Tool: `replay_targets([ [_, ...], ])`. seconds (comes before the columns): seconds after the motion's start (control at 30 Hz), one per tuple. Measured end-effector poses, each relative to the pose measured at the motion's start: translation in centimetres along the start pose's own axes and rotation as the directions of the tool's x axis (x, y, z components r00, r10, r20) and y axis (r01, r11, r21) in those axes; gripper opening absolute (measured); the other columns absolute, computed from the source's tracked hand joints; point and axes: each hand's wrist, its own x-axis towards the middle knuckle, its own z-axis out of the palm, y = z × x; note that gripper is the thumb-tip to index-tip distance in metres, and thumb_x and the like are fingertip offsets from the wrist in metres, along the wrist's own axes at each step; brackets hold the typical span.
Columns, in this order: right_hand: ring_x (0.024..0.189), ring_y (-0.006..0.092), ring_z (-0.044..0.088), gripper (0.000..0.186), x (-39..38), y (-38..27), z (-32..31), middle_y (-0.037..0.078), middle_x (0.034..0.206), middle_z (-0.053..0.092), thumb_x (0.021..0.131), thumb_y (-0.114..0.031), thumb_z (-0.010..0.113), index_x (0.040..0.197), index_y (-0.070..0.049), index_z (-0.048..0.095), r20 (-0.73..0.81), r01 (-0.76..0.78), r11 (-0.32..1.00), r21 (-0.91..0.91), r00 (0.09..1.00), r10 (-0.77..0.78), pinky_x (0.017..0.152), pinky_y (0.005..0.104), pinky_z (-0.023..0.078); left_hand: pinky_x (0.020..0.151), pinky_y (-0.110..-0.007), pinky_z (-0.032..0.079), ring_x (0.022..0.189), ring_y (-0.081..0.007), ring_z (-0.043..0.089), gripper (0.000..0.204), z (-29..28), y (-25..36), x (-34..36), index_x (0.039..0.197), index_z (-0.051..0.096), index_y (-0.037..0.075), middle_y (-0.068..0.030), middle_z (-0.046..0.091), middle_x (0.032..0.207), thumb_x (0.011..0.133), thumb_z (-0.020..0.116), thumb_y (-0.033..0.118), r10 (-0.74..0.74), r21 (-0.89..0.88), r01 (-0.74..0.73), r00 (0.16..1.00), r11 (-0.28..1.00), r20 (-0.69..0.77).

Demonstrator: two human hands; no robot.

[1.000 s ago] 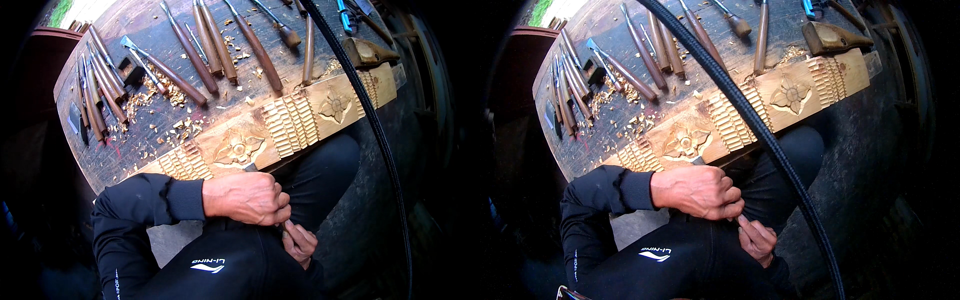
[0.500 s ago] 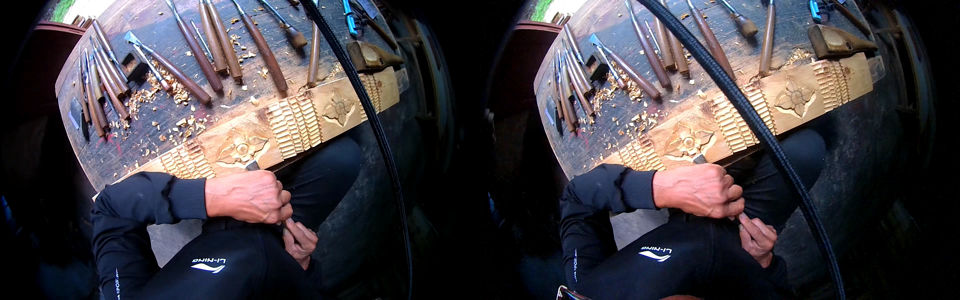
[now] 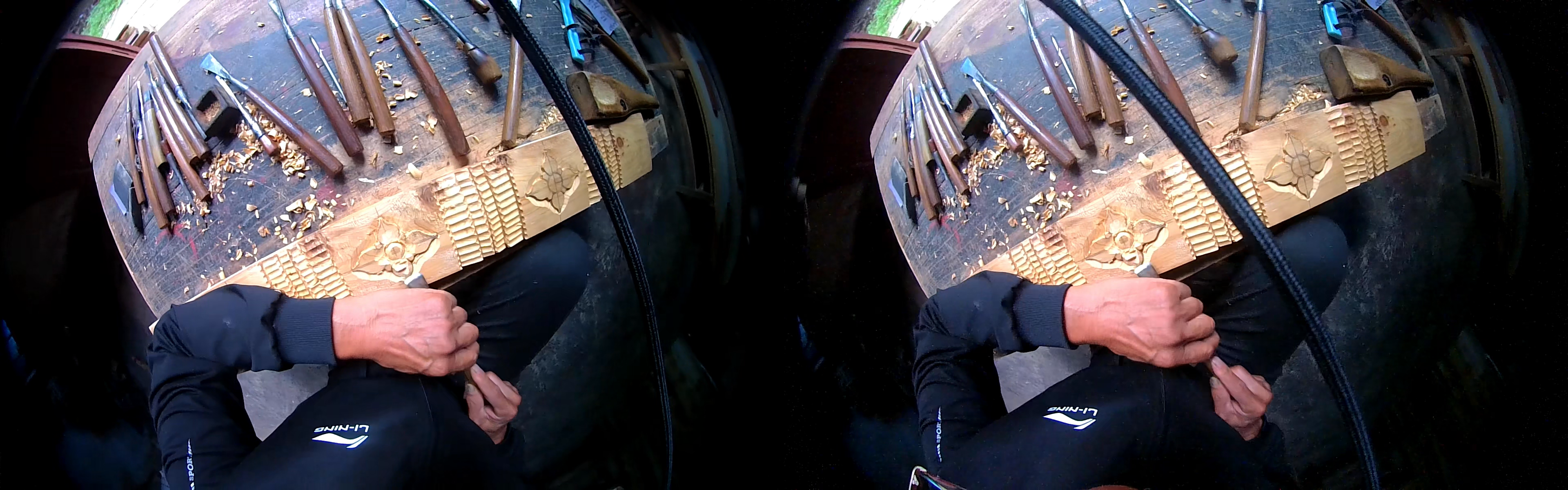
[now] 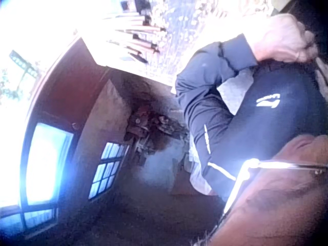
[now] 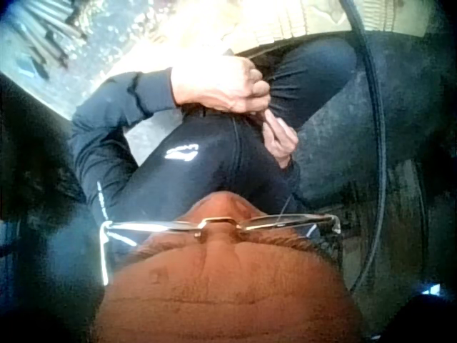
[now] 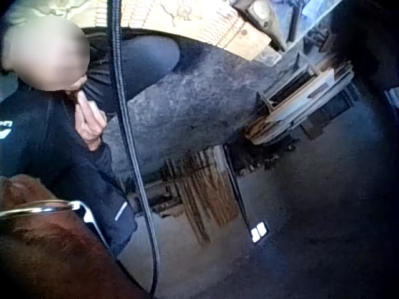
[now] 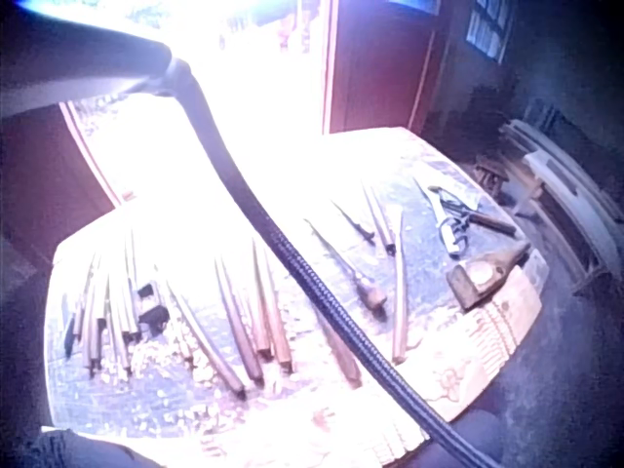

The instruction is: The person carves decorative patterns into a long wooden board using chisels and gouges at a workbench, periodically clearing away wood shavings by hand.

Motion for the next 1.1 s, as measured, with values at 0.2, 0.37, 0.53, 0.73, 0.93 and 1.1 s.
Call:
replay_targets([
  [0.2, 0.060, 0.0206, 0.066, 0.033, -1.9, 0.3, -1.9, 0.016, 0.078, 0.071, 0.094, 0.002, 0.069, 0.126, 0.008, 0.076, -0.172, -0.088, 0.992, -0.090, 0.983, 0.072, 0.056, 0.0329, 0.050, 0.121, -0.055, 0.050, 0.134, -0.0442, 0.066, 0.043, -0.2, 0.7, 0.8, 0.129, 0.067, -0.010, -0.0306, 0.068, 0.137, 0.106, 0.054, 0.024, 0.221, 0.163, -0.180, 0.930, 0.970, -0.293],
  [0.37, 0.056, 0.0084, 0.057, 0.036, -2.2, 2.0, -3.2, 0.009, 0.076, 0.071, 0.106, -0.002, 0.061, 0.139, 0.006, 0.073, -0.376, -0.279, 0.957, -0.076, 0.897, 0.232, 0.053, 0.0256, 0.043, 0.122, -0.053, 0.052, 0.141, -0.0433, 0.064, 0.036, -2.0, 3.3, -2.6, 0.131, 0.071, -0.002, -0.0274, 0.067, 0.147, 0.102, 0.064, 0.018, -0.234, 0.270, 0.324, 0.919, 0.907, -0.316],
  [0.53, 0.053, 0.0072, 0.055, 0.037, -0.7, 2.9, -2.7, 0.007, 0.075, 0.069, 0.108, -0.006, 0.061, 0.142, 0.004, 0.071, -0.365, -0.122, 0.989, -0.083, 0.927, 0.083, 0.052, 0.0233, 0.040, 0.115, -0.054, 0.055, 0.138, -0.0456, 0.066, 0.056, -1.7, 5.0, -6.1, 0.137, 0.070, -0.002, -0.0293, 0.066, 0.149, 0.100, 0.076, 0.040, -0.425, 0.298, 0.469, 0.882, 0.831, -0.204],
  [0.73, 0.070, 0.0198, 0.072, 0.029, -1.4, 1.7, -3.6, 0.018, 0.098, 0.077, 0.104, -0.008, 0.071, 0.128, 0.006, 0.075, -0.242, -0.122, 0.991, -0.055, 0.964, 0.105, 0.062, 0.0319, 0.054, 0.082, -0.035, 0.065, 0.083, -0.0228, 0.077, 0.028, 2.0, 9.0, -4.9, 0.118, 0.077, -0.001, -0.0146, 0.076, 0.098, 0.105, 0.065, 0.021, -0.066, 0.095, 0.093, 0.965, 0.991, -0.254],
  [0.93, 0.057, 0.0192, 0.062, 0.035, 0.2, 1.3, -3.0, 0.013, 0.074, 0.068, 0.098, -0.005, 0.070, 0.131, 0.004, 0.076, -0.173, -0.032, 0.990, -0.138, 0.985, 0.007, 0.056, 0.0336, 0.047, 0.093, -0.041, 0.066, 0.098, -0.0300, 0.081, 0.025, -1.4, 5.5, -3.2, 0.112, 0.078, -0.002, -0.0193, 0.080, 0.107, 0.101, 0.064, 0.016, -0.053, 0.412, 0.182, 0.951, 0.893, -0.305],
  [1.1, 0.058, 0.0192, 0.062, 0.031, 0.4, 1.4, -2.7, 0.012, 0.074, 0.067, 0.098, -0.004, 0.071, 0.127, 0.005, 0.077, -0.274, -0.182, 0.983, -0.036, 0.947, 0.165, 0.055, 0.0331, 0.045, 0.110, -0.048, 0.061, 0.122, -0.0365, 0.077, 0.033, -0.8, 4.9, -3.4, 0.127, 0.076, 0.000, -0.0221, 0.078, 0.129, 0.102, 0.065, 0.018, -0.443, 0.363, 0.539, 0.839, 0.760, -0.317],
])
